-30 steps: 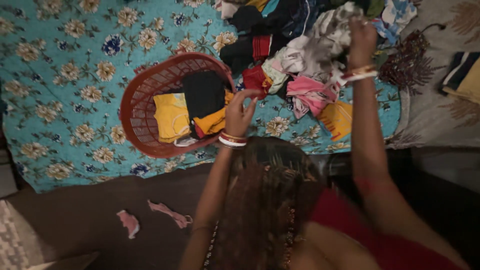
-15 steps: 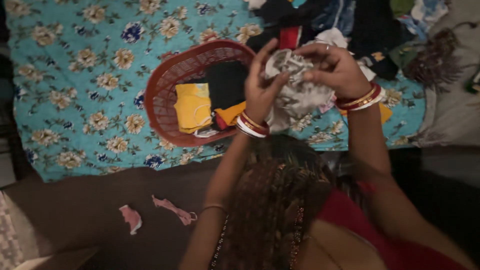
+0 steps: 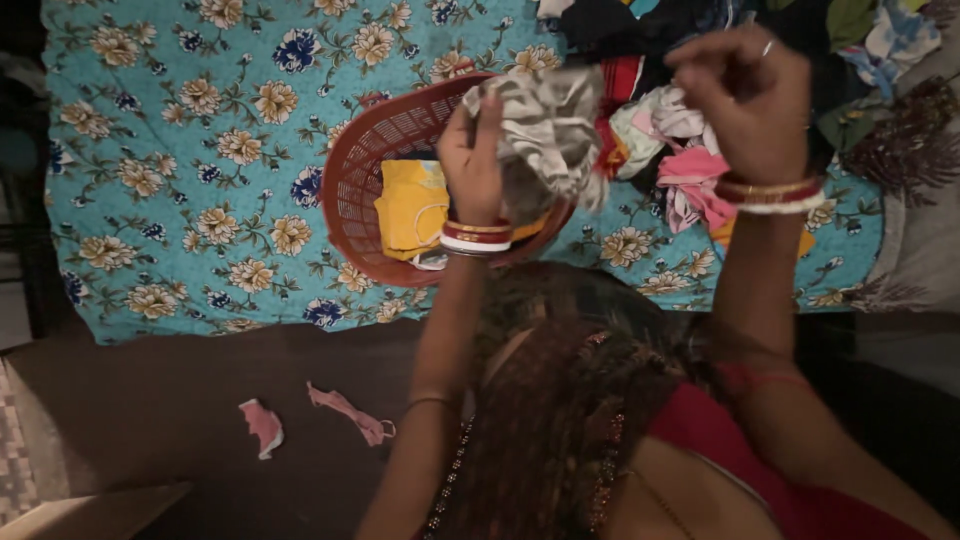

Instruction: Sorting and folding various items of clothing into a red plastic basket.

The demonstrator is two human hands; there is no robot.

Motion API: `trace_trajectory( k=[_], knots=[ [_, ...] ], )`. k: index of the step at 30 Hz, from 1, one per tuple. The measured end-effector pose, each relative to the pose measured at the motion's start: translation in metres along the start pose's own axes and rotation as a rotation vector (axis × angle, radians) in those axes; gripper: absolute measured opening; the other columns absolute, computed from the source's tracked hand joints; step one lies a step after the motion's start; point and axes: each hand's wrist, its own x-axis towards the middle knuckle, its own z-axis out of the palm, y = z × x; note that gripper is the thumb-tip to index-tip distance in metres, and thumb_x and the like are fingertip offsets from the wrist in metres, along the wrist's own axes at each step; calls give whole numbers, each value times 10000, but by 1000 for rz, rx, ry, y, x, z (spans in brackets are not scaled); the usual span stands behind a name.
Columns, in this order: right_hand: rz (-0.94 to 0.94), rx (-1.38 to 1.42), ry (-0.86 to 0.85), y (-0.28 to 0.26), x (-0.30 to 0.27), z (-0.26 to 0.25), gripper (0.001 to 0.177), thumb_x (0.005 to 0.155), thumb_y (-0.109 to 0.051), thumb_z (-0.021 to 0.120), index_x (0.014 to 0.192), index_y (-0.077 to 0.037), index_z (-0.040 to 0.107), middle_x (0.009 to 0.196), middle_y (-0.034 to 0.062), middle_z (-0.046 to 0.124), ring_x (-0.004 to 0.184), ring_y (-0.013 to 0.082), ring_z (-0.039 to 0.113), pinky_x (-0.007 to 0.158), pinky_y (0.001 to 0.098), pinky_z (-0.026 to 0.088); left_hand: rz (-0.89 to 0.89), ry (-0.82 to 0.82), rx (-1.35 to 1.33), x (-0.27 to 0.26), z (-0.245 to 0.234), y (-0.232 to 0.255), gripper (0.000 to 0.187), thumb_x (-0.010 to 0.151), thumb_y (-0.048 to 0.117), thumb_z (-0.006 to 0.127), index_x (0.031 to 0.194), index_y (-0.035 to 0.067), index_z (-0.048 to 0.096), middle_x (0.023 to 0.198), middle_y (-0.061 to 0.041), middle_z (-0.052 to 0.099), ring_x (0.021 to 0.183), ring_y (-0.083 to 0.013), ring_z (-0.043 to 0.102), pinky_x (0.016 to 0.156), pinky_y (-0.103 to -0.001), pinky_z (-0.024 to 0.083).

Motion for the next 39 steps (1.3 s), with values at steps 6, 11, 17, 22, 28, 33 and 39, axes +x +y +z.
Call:
trace_trajectory(
  k=[6,11,17,22,28,33,39],
  knots=[
    [-418,-438,-335,-37,-8,72,430,859,-243,808,1206,-35,662,1034,117,713,932,241,670,877,369,516,-63,-25,-23,-1,20,19,254,1066,184,654,1192,-27,718,1029,-32,749,875,-77,638,776,-232,506],
    [-125,-345,-243,13,-7,59,209,1074,-190,700,1231,-56,667,1014,38,686,861,128,644,769,254,513,-98,16,46,0,5,26,291,1054,190,650,1228,-29,731,975,-40,740,816,-90,605,718,-239,483],
    [121,84,-144,30,9,38,87,1145,-95,631,1198,-34,599,868,-40,524,751,31,462,654,220,362,38,-2,38,3,7,28,315,1022,150,695,1301,10,647,1205,-45,708,1067,-102,647,961,-253,528],
    [190,449,-102,5,18,34,118,1139,-11,594,1245,-19,544,1050,-13,608,948,65,583,869,232,490,122,5,-37,-20,-8,-26,199,1100,73,688,1271,-6,622,1191,-81,685,1104,-143,644,1011,-283,532],
    [163,771,-204,2,13,17,645,1139,71,566,1673,-116,256,1319,224,626,1178,272,671,1041,373,568,-32,-217,412,-59,34,-23,787,778,361,839,1425,66,501,1393,-156,570,1282,-285,577,1080,-418,524],
    [220,873,-232,-55,15,32,833,998,125,581,1669,-126,156,1393,265,594,1199,327,670,1021,425,608,260,-215,631,-49,48,-9,953,704,193,801,1548,160,358,1524,-141,449,1418,-321,475,1179,-454,472],
    [19,655,-47,-20,7,-1,643,1012,207,626,1556,-55,404,1491,126,542,1319,243,583,1051,342,580,356,-89,864,-16,33,28,412,890,6,628,1268,168,655,1224,-50,713,1130,-237,712,1034,-346,588]
  ],
)
